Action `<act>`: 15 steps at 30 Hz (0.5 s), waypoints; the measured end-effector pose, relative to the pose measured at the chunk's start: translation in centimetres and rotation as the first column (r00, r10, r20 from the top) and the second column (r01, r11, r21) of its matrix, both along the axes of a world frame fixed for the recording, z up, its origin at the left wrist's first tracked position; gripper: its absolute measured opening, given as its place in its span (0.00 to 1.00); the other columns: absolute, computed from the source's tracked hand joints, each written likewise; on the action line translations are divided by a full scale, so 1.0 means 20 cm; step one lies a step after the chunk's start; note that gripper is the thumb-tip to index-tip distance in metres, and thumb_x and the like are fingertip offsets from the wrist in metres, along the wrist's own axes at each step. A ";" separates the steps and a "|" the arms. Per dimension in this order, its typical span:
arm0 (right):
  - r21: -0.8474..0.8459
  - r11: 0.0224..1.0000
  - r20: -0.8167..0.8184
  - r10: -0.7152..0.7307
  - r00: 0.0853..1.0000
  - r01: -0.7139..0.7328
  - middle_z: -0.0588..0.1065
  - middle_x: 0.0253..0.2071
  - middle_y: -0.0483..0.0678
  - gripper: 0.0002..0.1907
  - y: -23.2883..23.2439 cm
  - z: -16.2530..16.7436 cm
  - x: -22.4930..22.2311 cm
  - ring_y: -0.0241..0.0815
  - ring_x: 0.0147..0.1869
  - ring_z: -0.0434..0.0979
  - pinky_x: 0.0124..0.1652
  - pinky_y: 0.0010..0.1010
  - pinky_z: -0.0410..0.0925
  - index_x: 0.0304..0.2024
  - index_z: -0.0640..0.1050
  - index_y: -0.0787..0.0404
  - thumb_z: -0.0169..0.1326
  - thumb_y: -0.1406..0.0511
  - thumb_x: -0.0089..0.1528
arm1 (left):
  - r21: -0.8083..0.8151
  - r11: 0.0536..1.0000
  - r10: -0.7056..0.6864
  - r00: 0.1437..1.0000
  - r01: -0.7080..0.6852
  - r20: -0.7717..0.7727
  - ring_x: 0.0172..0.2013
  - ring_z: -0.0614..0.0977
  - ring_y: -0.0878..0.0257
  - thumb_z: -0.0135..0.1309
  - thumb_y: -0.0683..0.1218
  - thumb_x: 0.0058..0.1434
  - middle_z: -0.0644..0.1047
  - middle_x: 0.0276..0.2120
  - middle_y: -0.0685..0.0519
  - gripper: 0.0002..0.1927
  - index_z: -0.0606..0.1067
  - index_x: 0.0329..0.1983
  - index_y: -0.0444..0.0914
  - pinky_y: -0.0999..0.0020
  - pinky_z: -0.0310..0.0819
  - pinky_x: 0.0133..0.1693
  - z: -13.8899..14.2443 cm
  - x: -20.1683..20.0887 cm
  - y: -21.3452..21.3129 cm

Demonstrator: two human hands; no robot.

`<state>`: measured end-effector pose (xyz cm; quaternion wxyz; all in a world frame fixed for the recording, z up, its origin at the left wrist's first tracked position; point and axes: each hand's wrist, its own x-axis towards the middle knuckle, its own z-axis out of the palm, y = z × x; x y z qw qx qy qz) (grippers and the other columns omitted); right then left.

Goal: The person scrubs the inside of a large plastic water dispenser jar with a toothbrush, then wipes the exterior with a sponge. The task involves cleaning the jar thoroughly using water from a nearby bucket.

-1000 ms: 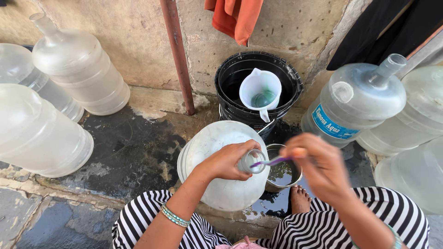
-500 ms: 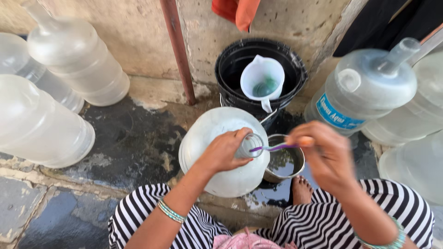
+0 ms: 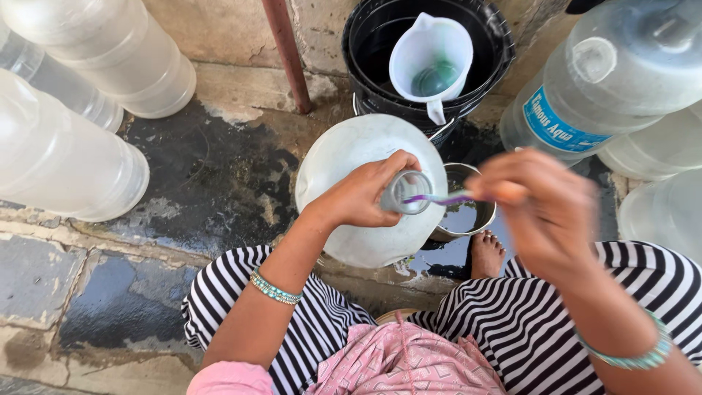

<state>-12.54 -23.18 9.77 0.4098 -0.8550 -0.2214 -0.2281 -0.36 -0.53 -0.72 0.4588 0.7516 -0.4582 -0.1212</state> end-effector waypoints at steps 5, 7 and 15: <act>-0.065 0.998 0.003 -0.003 1.000 0.003 0.77 0.37 0.49 0.07 0.03 0.00 -0.05 0.41 0.40 0.79 0.39 0.31 0.70 0.37 0.78 0.63 0.51 0.68 0.68 | -0.044 0.998 -0.033 0.999 0.034 0.006 0.52 0.80 0.45 0.64 0.42 0.44 0.78 0.49 0.45 0.36 0.64 0.57 0.41 0.57 0.75 0.51 -0.06 -0.01 -0.04; -0.124 0.992 -0.013 0.025 1.000 -0.026 0.76 0.36 0.51 0.06 0.09 -0.10 0.05 0.45 0.39 0.77 0.39 0.34 0.70 0.37 0.78 0.65 0.54 0.68 0.67 | -0.080 0.997 -0.020 0.999 0.023 0.047 0.52 0.80 0.45 0.65 0.44 0.45 0.77 0.49 0.45 0.36 0.64 0.58 0.41 0.56 0.75 0.52 -0.09 -0.02 -0.06; -0.018 0.997 -0.011 -0.073 0.997 0.072 0.78 0.38 0.49 0.11 -0.05 -0.15 0.06 0.40 0.37 0.78 0.37 0.31 0.69 0.36 0.78 0.64 0.48 0.67 0.70 | -0.032 0.994 0.110 0.943 -0.105 0.314 0.49 0.83 0.48 0.69 0.51 0.49 0.81 0.46 0.49 0.36 0.66 0.59 0.43 0.56 0.76 0.48 -0.07 -0.04 -0.08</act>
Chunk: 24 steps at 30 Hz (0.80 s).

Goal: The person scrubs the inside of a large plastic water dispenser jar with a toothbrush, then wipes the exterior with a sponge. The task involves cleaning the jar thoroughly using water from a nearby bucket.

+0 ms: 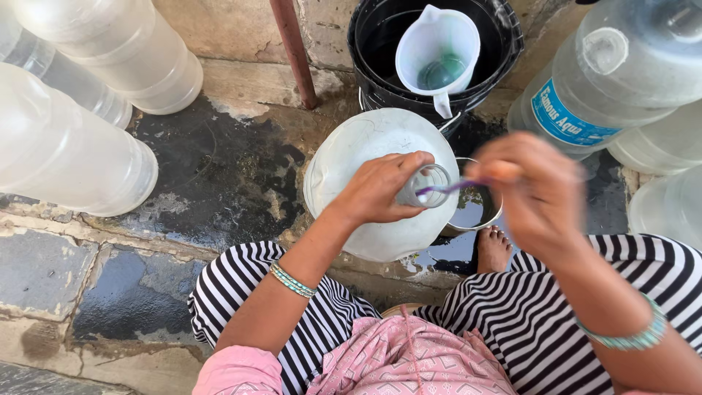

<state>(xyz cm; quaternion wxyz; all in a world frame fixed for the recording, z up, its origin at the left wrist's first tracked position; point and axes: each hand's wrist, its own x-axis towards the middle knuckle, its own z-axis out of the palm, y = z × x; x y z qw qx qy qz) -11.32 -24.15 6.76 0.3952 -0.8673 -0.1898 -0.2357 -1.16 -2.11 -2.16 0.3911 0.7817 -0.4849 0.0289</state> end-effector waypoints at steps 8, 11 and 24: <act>-0.037 0.991 -0.010 0.130 0.991 -0.130 0.77 0.38 0.50 0.09 0.12 0.02 0.00 0.44 0.41 0.78 0.42 0.33 0.71 0.37 0.78 0.64 0.51 0.66 0.70 | 0.189 0.967 -0.127 0.969 0.168 -0.213 0.50 0.80 0.46 0.72 0.44 0.43 0.80 0.46 0.47 0.40 0.67 0.60 0.48 0.55 0.74 0.49 0.12 0.04 0.09; -0.079 0.982 -0.062 0.166 0.984 -0.171 0.77 0.38 0.52 0.07 0.18 -0.06 0.11 0.49 0.45 0.78 0.47 0.38 0.70 0.38 0.78 0.65 0.53 0.68 0.69 | 0.105 0.974 -0.158 0.935 0.200 -0.319 0.53 0.79 0.46 0.70 0.41 0.43 0.79 0.50 0.47 0.42 0.65 0.62 0.46 0.57 0.73 0.53 0.10 0.05 0.10; -0.210 0.968 0.096 0.161 0.982 -0.138 0.77 0.40 0.49 0.07 0.12 0.01 0.06 0.49 0.47 0.77 0.45 0.38 0.68 0.39 0.77 0.62 0.54 0.65 0.70 | -0.190 0.965 -0.244 0.887 0.182 -0.392 0.62 0.74 0.49 0.71 0.44 0.48 0.72 0.59 0.47 0.45 0.58 0.65 0.44 0.56 0.68 0.62 -0.04 0.06 0.07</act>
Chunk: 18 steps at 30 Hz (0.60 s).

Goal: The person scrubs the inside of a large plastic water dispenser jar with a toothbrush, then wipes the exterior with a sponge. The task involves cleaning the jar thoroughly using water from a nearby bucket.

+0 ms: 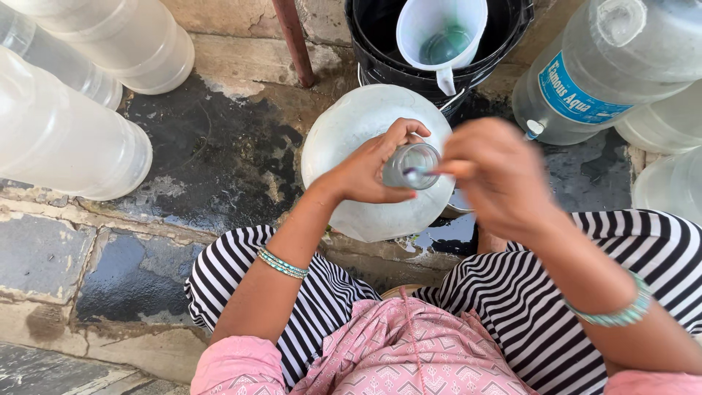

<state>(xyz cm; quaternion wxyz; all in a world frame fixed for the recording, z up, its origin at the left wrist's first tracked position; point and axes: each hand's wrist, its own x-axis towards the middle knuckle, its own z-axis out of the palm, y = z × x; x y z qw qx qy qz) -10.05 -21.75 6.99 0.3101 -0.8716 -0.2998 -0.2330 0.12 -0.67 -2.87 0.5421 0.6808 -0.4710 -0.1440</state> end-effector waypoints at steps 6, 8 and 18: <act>0.039 0.999 -0.040 -0.008 0.999 0.010 0.76 0.40 0.48 0.08 -0.01 -0.02 0.06 0.44 0.45 0.76 0.45 0.35 0.68 0.38 0.77 0.59 0.53 0.65 0.72 | 0.052 0.972 0.200 0.924 -0.229 0.326 0.51 0.82 0.47 0.71 0.46 0.48 0.80 0.48 0.48 0.36 0.67 0.59 0.44 0.49 0.63 0.69 0.03 -0.02 -0.04; 0.125 0.992 0.001 -0.035 0.999 0.034 0.77 0.40 0.45 0.11 -0.07 0.07 -0.03 0.40 0.44 0.77 0.43 0.32 0.67 0.36 0.77 0.58 0.49 0.62 0.73 | 0.117 0.975 0.148 0.947 -0.188 0.286 0.49 0.83 0.48 0.70 0.47 0.47 0.81 0.46 0.48 0.35 0.68 0.56 0.43 0.54 0.72 0.56 0.06 0.01 -0.02; 0.133 0.991 -0.228 0.063 0.972 -0.033 0.75 0.37 0.51 0.08 0.09 -0.09 0.06 0.50 0.42 0.76 0.43 0.39 0.69 0.38 0.77 0.64 0.52 0.66 0.71 | 0.218 0.976 -0.054 0.991 0.026 0.126 0.50 0.79 0.42 0.70 0.42 0.40 0.80 0.45 0.46 0.42 0.67 0.61 0.42 0.54 0.73 0.52 0.10 0.01 0.03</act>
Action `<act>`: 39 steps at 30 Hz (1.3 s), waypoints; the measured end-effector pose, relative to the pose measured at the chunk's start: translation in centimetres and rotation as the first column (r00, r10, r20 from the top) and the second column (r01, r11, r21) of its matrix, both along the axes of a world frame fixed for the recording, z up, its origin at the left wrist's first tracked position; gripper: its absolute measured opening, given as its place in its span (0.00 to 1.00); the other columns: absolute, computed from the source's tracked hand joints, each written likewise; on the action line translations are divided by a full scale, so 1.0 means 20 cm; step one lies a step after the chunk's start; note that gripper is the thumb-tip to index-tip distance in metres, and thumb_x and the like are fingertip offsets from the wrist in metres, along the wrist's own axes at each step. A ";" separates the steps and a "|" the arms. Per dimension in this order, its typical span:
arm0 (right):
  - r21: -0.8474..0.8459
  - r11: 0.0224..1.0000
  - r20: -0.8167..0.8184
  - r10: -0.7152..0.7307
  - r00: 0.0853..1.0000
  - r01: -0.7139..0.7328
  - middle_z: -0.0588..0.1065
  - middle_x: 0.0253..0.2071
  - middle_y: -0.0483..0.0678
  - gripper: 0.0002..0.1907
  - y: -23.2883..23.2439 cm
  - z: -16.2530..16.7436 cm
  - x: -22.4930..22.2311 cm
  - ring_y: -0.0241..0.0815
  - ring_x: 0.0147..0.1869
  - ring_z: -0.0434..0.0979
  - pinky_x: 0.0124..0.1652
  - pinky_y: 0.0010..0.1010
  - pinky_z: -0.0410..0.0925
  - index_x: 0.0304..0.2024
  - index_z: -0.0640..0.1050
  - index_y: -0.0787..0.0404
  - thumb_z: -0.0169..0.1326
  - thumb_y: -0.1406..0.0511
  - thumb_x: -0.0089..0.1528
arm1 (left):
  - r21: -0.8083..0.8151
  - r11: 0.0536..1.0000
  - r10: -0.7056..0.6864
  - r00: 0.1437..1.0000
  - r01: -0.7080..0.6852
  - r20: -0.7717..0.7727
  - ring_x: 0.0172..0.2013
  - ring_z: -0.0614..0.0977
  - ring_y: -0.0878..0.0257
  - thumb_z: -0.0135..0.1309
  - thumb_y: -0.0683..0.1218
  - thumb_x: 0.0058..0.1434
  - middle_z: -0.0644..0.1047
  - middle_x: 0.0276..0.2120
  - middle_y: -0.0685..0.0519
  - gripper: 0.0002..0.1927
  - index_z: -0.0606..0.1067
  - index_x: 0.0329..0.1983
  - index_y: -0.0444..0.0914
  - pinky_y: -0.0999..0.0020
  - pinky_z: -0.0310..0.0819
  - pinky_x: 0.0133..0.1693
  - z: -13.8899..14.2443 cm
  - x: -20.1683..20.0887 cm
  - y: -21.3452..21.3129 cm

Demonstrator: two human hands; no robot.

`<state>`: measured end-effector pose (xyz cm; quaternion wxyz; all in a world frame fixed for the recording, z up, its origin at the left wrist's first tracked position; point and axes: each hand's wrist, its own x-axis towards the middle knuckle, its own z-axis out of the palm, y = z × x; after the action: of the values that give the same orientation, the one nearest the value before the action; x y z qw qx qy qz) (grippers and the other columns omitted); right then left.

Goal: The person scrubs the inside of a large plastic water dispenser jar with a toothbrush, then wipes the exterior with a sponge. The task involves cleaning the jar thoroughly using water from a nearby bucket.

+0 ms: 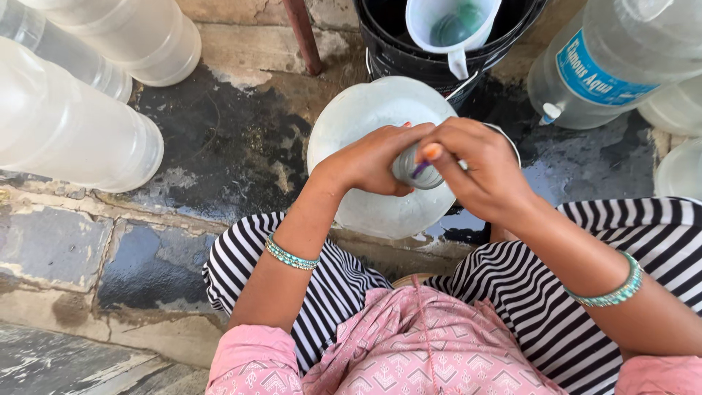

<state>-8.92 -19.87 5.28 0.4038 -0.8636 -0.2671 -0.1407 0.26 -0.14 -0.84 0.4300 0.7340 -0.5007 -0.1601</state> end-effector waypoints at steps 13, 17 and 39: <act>-0.153 0.969 0.009 0.196 0.981 -0.192 0.71 0.35 0.51 0.06 -0.02 -0.02 0.06 0.53 0.42 0.74 0.46 0.42 0.70 0.37 0.74 0.63 0.53 0.66 0.68 | -0.009 0.996 -0.088 0.996 0.088 0.006 0.55 0.77 0.44 0.70 0.43 0.41 0.79 0.50 0.45 0.33 0.72 0.53 0.39 0.50 0.56 0.67 -0.17 0.00 -0.04; 0.144 0.983 -0.291 -0.065 0.955 0.110 0.72 0.36 0.49 0.16 -0.02 -0.12 0.04 0.40 0.36 0.74 0.36 0.34 0.70 0.38 0.77 0.66 0.48 0.61 0.74 | -0.027 1.000 -0.012 1.000 0.011 -0.016 0.52 0.80 0.46 0.70 0.42 0.40 0.81 0.47 0.49 0.37 0.70 0.56 0.41 0.43 0.38 0.72 -0.14 0.01 -0.05; -0.292 0.943 0.028 0.173 0.985 -0.157 0.76 0.43 0.51 0.06 -0.13 0.11 0.00 0.53 0.49 0.75 0.48 0.43 0.69 0.40 0.78 0.64 0.57 0.68 0.61 | 0.010 1.000 -0.003 0.997 0.004 -0.076 0.53 0.82 0.56 0.68 0.42 0.42 0.80 0.45 0.57 0.37 0.68 0.57 0.46 0.43 0.34 0.75 -0.11 0.06 0.00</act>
<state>-8.96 -22.37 7.55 0.2764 -0.8838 -0.3668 -0.0891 1.39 -0.06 -2.94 0.4446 0.7287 -0.4845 -0.1911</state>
